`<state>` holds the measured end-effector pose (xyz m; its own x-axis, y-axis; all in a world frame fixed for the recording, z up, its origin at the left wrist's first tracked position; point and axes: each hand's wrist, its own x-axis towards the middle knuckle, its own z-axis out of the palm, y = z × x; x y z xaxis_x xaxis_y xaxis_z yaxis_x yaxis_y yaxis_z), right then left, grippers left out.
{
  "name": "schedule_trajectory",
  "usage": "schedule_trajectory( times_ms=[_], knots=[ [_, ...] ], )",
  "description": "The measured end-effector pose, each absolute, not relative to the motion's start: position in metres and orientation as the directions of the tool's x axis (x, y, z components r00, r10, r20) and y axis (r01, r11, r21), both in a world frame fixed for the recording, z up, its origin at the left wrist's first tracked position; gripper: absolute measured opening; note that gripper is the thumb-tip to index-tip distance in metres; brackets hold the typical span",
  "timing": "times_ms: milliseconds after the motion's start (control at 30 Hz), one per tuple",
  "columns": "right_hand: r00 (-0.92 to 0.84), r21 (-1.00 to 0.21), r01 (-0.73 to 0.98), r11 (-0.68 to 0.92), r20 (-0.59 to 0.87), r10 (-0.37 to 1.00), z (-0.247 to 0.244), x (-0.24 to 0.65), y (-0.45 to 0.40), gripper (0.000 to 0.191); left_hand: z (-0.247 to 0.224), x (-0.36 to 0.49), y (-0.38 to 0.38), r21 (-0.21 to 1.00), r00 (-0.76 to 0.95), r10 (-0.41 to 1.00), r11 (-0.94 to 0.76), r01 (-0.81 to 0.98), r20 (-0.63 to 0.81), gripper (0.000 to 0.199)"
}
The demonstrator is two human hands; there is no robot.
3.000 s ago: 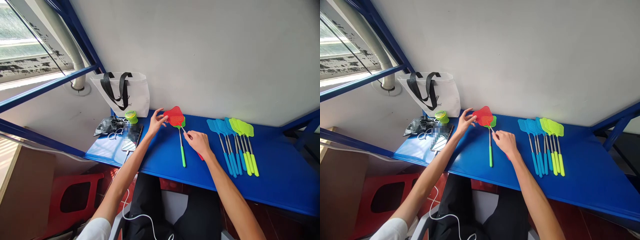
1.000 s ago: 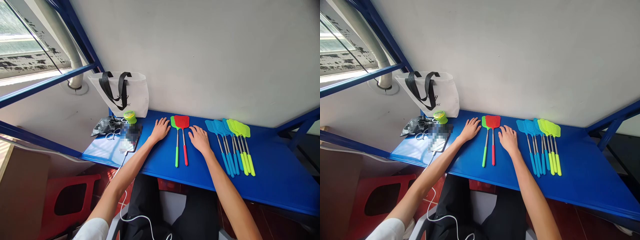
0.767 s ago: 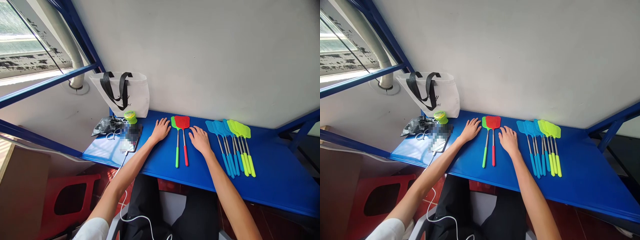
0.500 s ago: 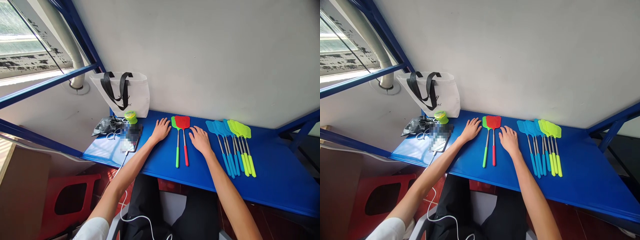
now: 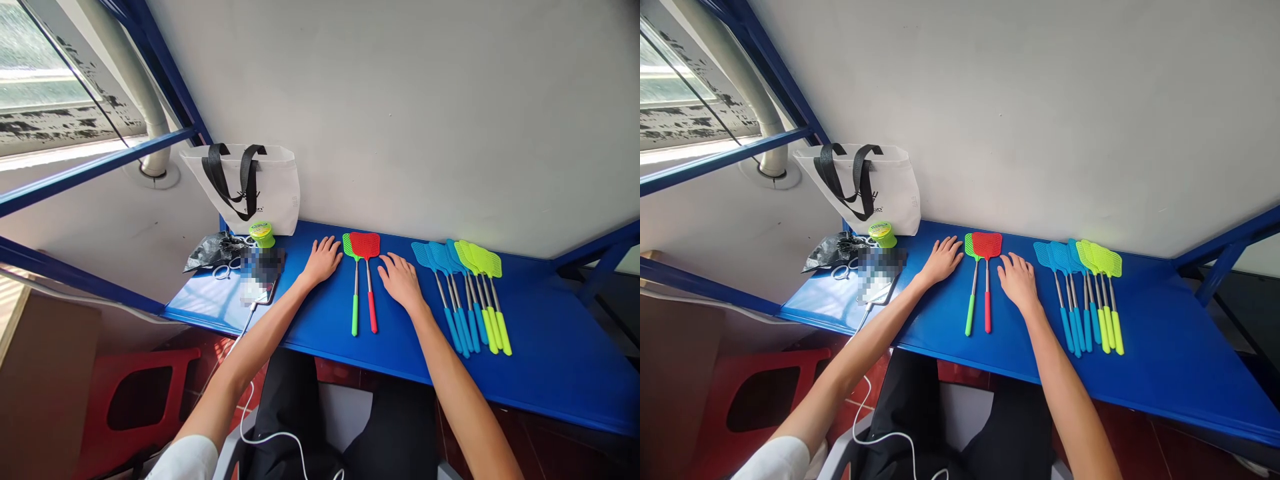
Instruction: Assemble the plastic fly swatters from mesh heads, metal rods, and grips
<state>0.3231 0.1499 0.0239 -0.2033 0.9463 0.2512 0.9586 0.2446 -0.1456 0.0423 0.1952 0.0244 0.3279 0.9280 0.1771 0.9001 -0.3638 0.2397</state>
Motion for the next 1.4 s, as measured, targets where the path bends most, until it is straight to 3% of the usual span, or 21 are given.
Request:
schedule_trajectory(
  times_ms=[1400],
  knots=[
    [-0.204, -0.141, 0.961, 0.239, 0.227, 0.952, 0.0253, 0.3228, 0.1496, 0.053, 0.0239, 0.042, 0.1961, 0.247, 0.325, 0.929, -0.361, 0.899, 0.175, 0.058]
  ],
)
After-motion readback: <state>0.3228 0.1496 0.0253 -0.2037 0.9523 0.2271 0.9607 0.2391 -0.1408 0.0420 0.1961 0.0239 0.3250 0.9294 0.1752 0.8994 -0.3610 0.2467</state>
